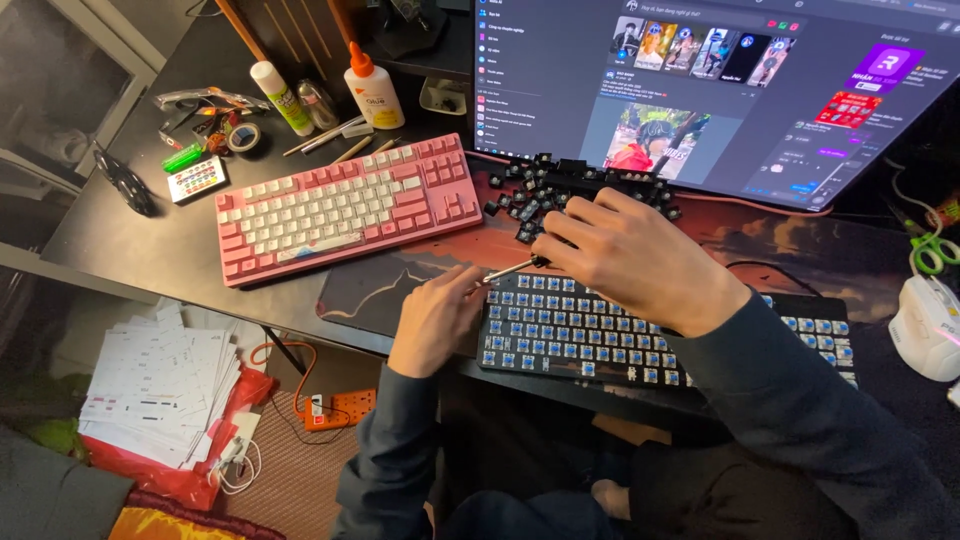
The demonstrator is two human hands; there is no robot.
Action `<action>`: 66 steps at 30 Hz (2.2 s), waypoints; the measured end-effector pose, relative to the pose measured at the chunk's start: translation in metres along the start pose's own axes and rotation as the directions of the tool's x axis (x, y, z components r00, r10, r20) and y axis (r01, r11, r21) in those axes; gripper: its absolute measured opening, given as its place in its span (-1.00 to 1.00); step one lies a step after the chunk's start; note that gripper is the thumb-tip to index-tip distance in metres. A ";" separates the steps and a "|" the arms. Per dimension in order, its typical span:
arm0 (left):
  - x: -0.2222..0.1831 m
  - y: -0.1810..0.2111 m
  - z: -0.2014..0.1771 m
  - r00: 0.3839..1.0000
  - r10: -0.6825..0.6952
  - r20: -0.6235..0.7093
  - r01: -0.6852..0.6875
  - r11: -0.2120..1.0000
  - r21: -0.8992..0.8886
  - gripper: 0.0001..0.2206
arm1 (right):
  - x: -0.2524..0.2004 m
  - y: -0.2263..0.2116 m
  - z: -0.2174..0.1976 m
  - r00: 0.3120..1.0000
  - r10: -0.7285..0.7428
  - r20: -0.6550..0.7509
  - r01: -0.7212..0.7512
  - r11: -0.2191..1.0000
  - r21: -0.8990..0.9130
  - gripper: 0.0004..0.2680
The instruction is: Removing mechanical switches and keycaps from a keyboard plate using specialized tools.
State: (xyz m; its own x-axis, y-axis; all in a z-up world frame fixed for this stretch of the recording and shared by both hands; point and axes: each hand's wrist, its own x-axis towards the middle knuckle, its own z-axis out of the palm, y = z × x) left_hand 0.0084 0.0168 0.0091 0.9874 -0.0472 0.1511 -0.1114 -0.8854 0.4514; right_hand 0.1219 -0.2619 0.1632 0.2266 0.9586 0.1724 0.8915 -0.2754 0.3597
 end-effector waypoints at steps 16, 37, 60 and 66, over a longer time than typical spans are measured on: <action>-0.002 -0.076 0.002 0.911 -0.336 -0.238 0.365 0.927 0.086 -0.92 | -0.004 0.001 0.005 0.996 0.061 -0.062 -0.057 0.996 0.061 -0.88; -0.003 -0.048 -0.026 0.903 -0.393 -0.172 0.395 0.918 -0.027 -0.83 | -0.010 0.007 0.043 0.710 0.331 0.622 -0.677 0.565 0.472 -0.71; 0.015 -0.008 0.013 0.987 -0.155 0.053 0.160 0.840 -0.518 -0.78 | -0.046 0.030 0.046 0.712 0.279 0.645 -0.702 0.238 0.672 -0.65; 0.014 -0.007 0.008 0.986 -0.162 0.041 0.162 0.860 -0.485 -0.78 | -0.077 0.017 0.067 0.737 0.531 0.420 -0.564 0.140 0.813 -0.77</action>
State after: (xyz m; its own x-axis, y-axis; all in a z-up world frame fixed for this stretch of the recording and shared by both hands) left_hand 0.0235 0.0188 0.0010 0.9962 0.0780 0.0396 0.0093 -0.5445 0.8387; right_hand 0.1461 -0.3353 0.0944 0.8045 0.5902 -0.0670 0.3162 -0.5210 -0.7928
